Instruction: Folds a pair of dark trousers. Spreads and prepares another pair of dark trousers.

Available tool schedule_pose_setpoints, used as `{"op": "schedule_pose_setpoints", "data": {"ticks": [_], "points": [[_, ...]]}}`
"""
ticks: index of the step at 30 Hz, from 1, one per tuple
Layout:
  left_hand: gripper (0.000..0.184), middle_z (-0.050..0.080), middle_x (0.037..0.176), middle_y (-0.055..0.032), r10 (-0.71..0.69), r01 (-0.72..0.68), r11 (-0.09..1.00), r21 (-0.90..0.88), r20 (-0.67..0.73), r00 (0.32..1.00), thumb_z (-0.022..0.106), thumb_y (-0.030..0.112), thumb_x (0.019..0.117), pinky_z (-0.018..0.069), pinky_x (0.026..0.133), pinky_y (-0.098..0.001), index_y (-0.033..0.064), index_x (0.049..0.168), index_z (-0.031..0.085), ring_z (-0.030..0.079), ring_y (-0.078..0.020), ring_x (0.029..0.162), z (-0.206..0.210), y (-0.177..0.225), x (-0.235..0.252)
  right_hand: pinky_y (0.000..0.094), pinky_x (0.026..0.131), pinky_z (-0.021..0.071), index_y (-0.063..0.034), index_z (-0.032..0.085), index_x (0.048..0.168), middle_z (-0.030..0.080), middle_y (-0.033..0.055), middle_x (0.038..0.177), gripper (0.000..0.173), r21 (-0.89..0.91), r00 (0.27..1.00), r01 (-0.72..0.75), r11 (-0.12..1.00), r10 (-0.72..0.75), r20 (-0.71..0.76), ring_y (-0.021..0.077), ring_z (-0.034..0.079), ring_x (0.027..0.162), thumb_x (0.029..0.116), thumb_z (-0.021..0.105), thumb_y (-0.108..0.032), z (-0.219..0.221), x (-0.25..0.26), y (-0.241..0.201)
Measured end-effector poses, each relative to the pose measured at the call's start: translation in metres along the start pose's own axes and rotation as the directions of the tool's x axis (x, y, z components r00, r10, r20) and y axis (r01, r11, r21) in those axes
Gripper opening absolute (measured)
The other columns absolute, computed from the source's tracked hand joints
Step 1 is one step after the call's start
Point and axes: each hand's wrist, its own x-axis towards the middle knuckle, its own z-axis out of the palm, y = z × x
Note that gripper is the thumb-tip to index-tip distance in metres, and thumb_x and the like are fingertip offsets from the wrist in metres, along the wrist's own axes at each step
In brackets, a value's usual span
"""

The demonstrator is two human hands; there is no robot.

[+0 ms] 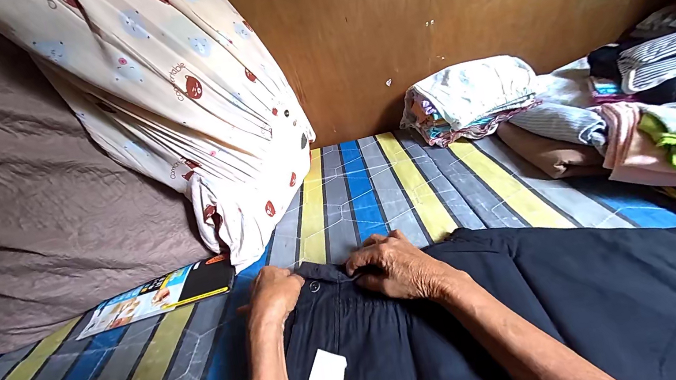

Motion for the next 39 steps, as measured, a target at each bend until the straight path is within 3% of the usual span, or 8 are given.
{"op": "schedule_pose_setpoints", "data": {"ticks": [4, 11, 18, 25, 29, 34, 37, 39], "points": [[0.017, 0.067, 0.101, -0.0207, 0.026, -0.026, 1.000, 0.004, 0.046, 0.999, 0.063, 0.012, 0.1009, 0.0410, 0.091, -0.0590, -0.0021, 0.097, 0.072, 0.059, -0.0328, 0.100, -0.006, -0.004, -0.002, 0.0602, 0.109, 0.0321, -0.0069, 0.072, 0.123, 0.069, 0.0145, 0.129, 0.028, -0.118, 0.996, 0.011, 0.993, 0.000, 0.093, 0.0334, 0.055, 0.133, 0.1034, 0.054, -0.017, -0.004, -0.001, -0.014], [0.022, 0.067, 0.110, -0.0225, 0.013, -0.017, 0.997, 0.074, 0.055, 0.998, 0.065, 0.018, 0.1011, 0.0358, 0.100, -0.0645, -0.0023, 0.103, 0.072, 0.059, -0.0364, 0.110, -0.005, 0.000, -0.001, 0.0579, 0.097, 0.0455, 0.0055, 0.073, 0.104, 0.073, 0.0206, 0.112, 0.020, 0.152, 0.965, 0.218, 0.964, -0.189, -0.183, 0.0354, 0.068, 0.111, 0.1008, 0.057, -0.006, 0.015, -0.002, 0.009], [0.022, 0.069, 0.109, -0.0244, 0.039, -0.042, 0.999, -0.030, -0.086, 0.996, 0.061, 0.017, 0.1030, 0.0382, 0.099, -0.0649, -0.0020, 0.102, 0.074, 0.060, -0.0398, 0.111, -0.004, -0.009, 0.002, 0.0671, 0.116, 0.0220, -0.0110, 0.058, 0.145, 0.060, 0.0142, 0.146, 0.041, -0.102, 0.991, 0.093, 0.990, -0.082, 0.111, 0.0357, 0.044, 0.146, 0.1075, 0.049, -0.022, 0.009, -0.005, -0.019], [0.025, 0.072, 0.109, -0.0180, 0.245, -0.388, 0.811, -0.437, -0.349, 0.905, 0.054, 0.012, 0.1066, 0.0556, 0.088, -0.0444, -0.0024, 0.122, 0.067, 0.070, -0.0268, 0.097, -0.008, 0.012, -0.024, 0.0718, 0.118, 0.0088, -0.0198, 0.036, 0.161, 0.029, 0.0042, 0.169, 0.055, -0.212, 0.978, 0.025, 0.977, 0.019, 0.207, 0.0332, 0.015, 0.159, 0.1114, 0.031, -0.042, 0.024, -0.003, -0.036], [0.056, 0.056, 0.145, -0.0218, 0.483, -0.510, 0.819, -0.265, -0.161, 0.860, 0.035, 0.036, 0.1114, 0.0402, 0.113, -0.0542, 0.0015, 0.155, 0.040, 0.055, -0.0358, 0.134, 0.024, 0.030, -0.034, 0.0706, 0.120, 0.0066, -0.0177, 0.042, 0.158, 0.036, 0.0036, 0.166, 0.054, -0.135, 0.994, 0.019, 0.991, -0.004, 0.112, 0.0309, 0.017, 0.159, 0.1110, 0.032, -0.041, 0.033, -0.009, -0.032], [0.071, 0.029, 0.163, -0.0290, 0.471, -0.470, 0.873, 0.134, 0.020, 0.882, 0.017, 0.046, 0.1098, 0.0105, 0.123, -0.0616, -0.0060, 0.158, 0.026, 0.021, -0.0455, 0.154, 0.061, 0.022, -0.033, 0.0681, 0.110, 0.0352, 0.0031, 0.075, 0.110, 0.074, 0.0180, 0.119, 0.029, -0.106, 0.896, 0.061, 0.993, -0.101, -0.432, 0.0380, 0.063, 0.127, 0.0997, 0.051, -0.010, 0.048, -0.021, -0.018], [0.069, 0.031, 0.162, -0.0288, 0.482, -0.457, 0.854, 0.246, -0.050, 0.874, 0.017, 0.046, 0.1095, 0.0125, 0.122, -0.0635, 0.0002, 0.157, 0.036, 0.023, -0.0475, 0.153, 0.070, 0.020, -0.033, 0.0699, 0.107, 0.0374, -0.0052, 0.075, 0.119, 0.074, 0.0133, 0.123, 0.030, -0.108, 0.784, -0.260, 0.960, 0.144, -0.603, 0.0383, 0.061, 0.130, 0.1015, 0.052, -0.015, 0.034, -0.026, -0.002], [0.059, 0.029, 0.162, -0.0302, 0.434, -0.409, 0.859, 0.307, -0.016, 0.901, 0.025, 0.040, 0.1116, 0.0118, 0.122, -0.0633, 0.0048, 0.156, 0.041, 0.021, -0.0490, 0.153, 0.069, 0.025, -0.034, 0.0713, 0.113, 0.0278, -0.0090, 0.065, 0.137, 0.066, 0.0160, 0.137, 0.039, -0.018, 0.786, -0.491, 0.871, 0.434, -0.440, 0.0414, 0.050, 0.139, 0.1076, 0.046, -0.027, 0.000, -0.042, 0.014]]}}
